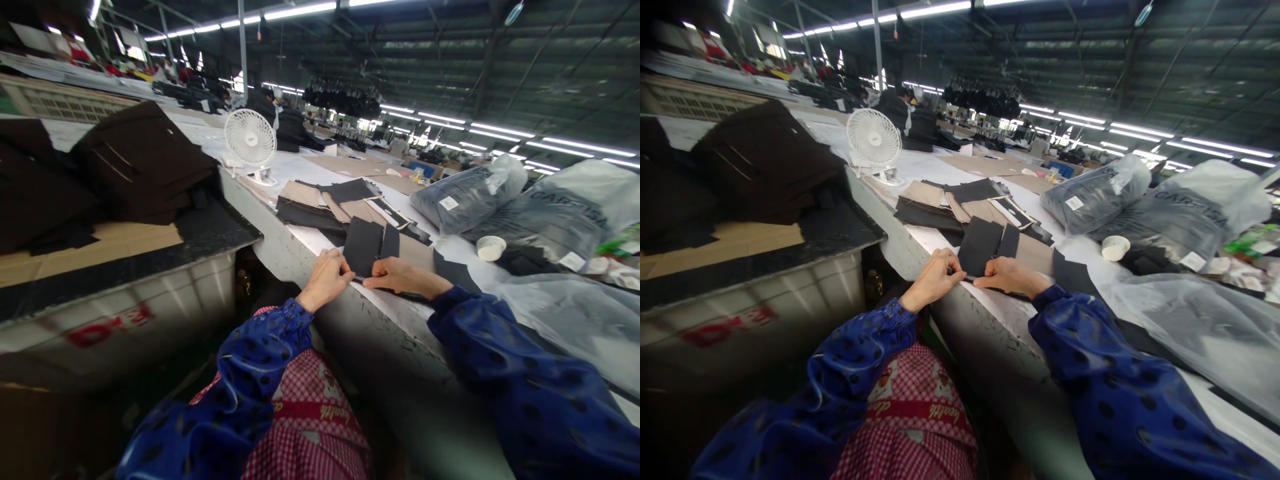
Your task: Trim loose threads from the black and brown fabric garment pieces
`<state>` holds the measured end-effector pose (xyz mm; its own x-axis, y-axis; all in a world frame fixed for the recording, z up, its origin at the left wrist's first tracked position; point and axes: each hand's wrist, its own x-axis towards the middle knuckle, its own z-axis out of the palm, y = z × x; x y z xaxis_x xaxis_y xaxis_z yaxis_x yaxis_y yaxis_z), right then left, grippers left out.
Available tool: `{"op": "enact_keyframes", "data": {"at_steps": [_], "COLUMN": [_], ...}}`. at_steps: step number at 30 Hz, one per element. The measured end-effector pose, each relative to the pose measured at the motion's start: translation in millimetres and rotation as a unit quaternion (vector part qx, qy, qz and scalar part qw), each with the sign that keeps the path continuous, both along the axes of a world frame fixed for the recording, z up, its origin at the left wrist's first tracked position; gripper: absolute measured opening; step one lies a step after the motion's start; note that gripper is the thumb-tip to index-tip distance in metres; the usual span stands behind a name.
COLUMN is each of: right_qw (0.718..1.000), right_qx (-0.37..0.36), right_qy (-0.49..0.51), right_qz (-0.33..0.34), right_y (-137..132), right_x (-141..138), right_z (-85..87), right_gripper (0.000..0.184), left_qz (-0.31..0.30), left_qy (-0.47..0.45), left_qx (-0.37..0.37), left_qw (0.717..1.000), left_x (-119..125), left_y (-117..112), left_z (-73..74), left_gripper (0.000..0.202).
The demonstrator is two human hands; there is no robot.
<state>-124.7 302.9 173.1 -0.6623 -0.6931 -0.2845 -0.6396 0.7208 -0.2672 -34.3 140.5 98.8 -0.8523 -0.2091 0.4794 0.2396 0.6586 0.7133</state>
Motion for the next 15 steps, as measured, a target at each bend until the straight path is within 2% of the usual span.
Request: {"op": "enact_keyframes", "data": {"at_steps": [4,7,9,12,15], "right_qw": [0.998,0.990,0.989,0.991,0.993], "right_qx": [0.047,0.085,0.087,0.094,0.089], "right_qy": [0.043,0.110,0.122,0.091,0.076], "right_qz": [0.003,-0.004,0.000,0.008,0.003], "right_y": [-9.8,-19.3,-23.1,-24.2,-20.8], "right_x": [10.8,17.4,19.0,17.3,13.3], "right_z": [6.0,7.6,8.2,9.0,8.7], "right_gripper": [0.045,0.048,0.050,0.055,0.058], "left_qz": [0.026,0.044,0.053,0.014,-0.065], "left_qy": [-0.008,-0.007,-0.004,0.002,0.012], "left_qx": [-0.021,-0.013,-0.002,0.100,0.192], "left_qw": [0.999,0.999,0.999,0.995,0.979], "left_x": [-3.0,-6.0,-7.2,-6.7,-0.6], "left_y": [3.8,4.9,1.1,-11.5,-24.2], "left_z": [-1.0,-2.4,-3.3,-5.0,-8.1], "left_gripper": [0.018,0.018,0.014,0.003,0.013]}}
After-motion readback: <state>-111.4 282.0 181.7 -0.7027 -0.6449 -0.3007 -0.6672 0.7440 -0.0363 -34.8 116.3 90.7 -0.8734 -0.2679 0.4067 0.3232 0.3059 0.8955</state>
